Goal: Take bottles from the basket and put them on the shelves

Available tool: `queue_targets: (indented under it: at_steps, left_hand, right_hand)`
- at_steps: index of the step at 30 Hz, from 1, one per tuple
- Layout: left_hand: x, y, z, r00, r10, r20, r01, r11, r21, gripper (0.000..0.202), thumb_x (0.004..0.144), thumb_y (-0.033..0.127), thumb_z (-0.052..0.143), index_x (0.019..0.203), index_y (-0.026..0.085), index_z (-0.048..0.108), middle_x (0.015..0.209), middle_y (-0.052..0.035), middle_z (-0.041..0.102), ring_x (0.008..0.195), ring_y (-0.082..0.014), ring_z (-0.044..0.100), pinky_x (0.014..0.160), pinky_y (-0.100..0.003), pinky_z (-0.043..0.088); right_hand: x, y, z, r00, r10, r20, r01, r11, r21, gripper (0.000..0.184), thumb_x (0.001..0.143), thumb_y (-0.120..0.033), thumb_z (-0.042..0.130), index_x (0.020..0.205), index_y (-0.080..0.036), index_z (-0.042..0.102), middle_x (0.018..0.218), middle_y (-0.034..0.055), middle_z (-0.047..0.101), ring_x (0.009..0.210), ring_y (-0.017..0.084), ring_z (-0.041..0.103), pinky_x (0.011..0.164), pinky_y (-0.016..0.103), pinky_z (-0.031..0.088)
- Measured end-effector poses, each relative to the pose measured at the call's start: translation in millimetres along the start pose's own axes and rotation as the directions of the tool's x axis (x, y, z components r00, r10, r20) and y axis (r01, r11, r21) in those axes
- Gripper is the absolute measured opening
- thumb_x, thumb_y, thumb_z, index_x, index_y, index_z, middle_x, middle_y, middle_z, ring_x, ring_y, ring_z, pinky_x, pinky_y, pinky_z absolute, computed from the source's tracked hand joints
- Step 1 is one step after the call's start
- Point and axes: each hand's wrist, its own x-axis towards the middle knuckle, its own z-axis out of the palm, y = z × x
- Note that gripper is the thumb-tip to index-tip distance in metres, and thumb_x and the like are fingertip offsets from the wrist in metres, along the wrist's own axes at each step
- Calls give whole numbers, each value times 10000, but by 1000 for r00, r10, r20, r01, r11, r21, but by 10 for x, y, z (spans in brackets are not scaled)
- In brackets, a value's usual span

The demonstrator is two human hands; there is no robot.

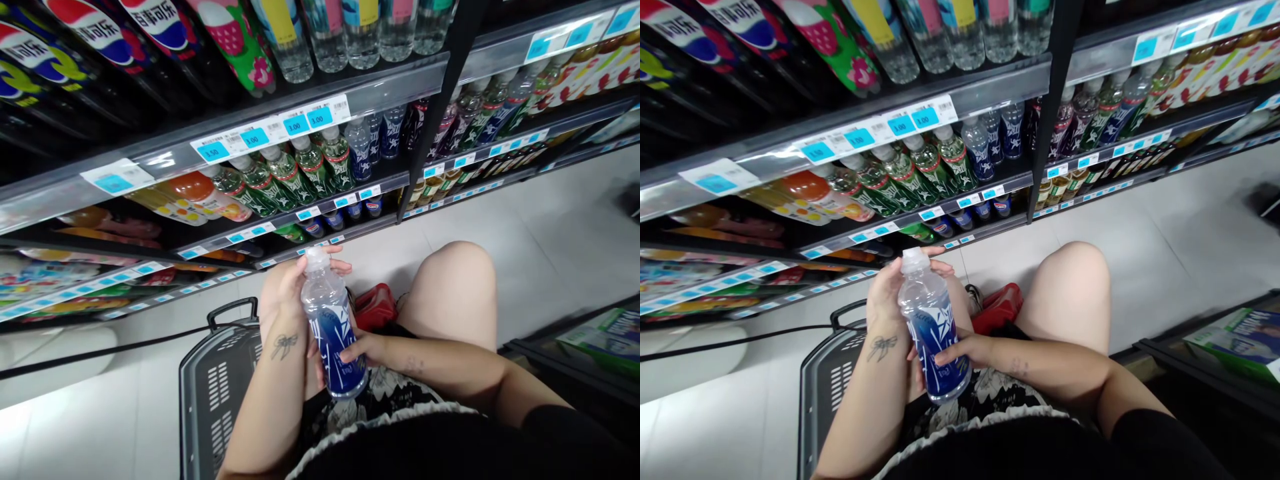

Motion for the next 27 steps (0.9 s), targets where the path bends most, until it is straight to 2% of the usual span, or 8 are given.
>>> queue_targets:
  at_steps: [6, 11, 14, 21, 27]
  left_hand:
    - [-75, 1, 2, 984, 168, 54, -171, 983, 59, 616, 764, 553, 697, 1159, 80, 696, 895, -152, 743, 816, -298, 707, 733, -363, 528]
    - [-110, -55, -87, 973, 171, 155, -175, 984, 16, 582, 812, 506, 693, 1239, 112, 668, 965, -149, 739, 856, -294, 714, 733, -360, 547]
    - [-129, -72, -124, 966, 176, 188, -180, 984, 3, 570, 835, 498, 684, 1266, 126, 660, 997, -154, 734, 885, -300, 713, 744, -371, 557]
    - [-151, -70, -105, 972, 168, 166, -171, 985, 3, 570, 842, 500, 668, 1272, 125, 654, 1002, -156, 727, 888, -289, 704, 734, -363, 557]
    - [-123, -64, -66, 981, 164, 102, -168, 985, 36, 565, 820, 499, 658, 1231, 111, 658, 967, -150, 729, 857, -286, 694, 740, -365, 546]
  right_hand:
    - [-15, -22, 43, 1000, 16, -18, -17, 999, -39, 973, 530, -566, 848, 1276, -53, 491, 1033, 125, 628, 792, 70, 642, 721, 193, 562]
    - [-19, -11, 22, 999, 41, -35, -43, 997, -62, 980, 497, -557, 879, 1256, -66, 499, 1008, 95, 621, 801, 44, 618, 745, 142, 540]
    - [-20, -13, 15, 998, 42, -42, -45, 997, -66, 950, 495, -528, 881, 1235, -66, 503, 994, 70, 601, 794, 58, 633, 739, 153, 544]
    - [-20, -21, 20, 997, 43, -56, -47, 996, -75, 992, 489, -538, 886, 1266, -58, 498, 1007, 95, 618, 809, 103, 666, 720, 179, 554]
    - [-14, 19, -11, 999, 45, -29, -47, 996, -81, 1097, 505, -616, 873, 1353, -55, 463, 1081, 148, 642, 862, 80, 655, 777, 184, 559]
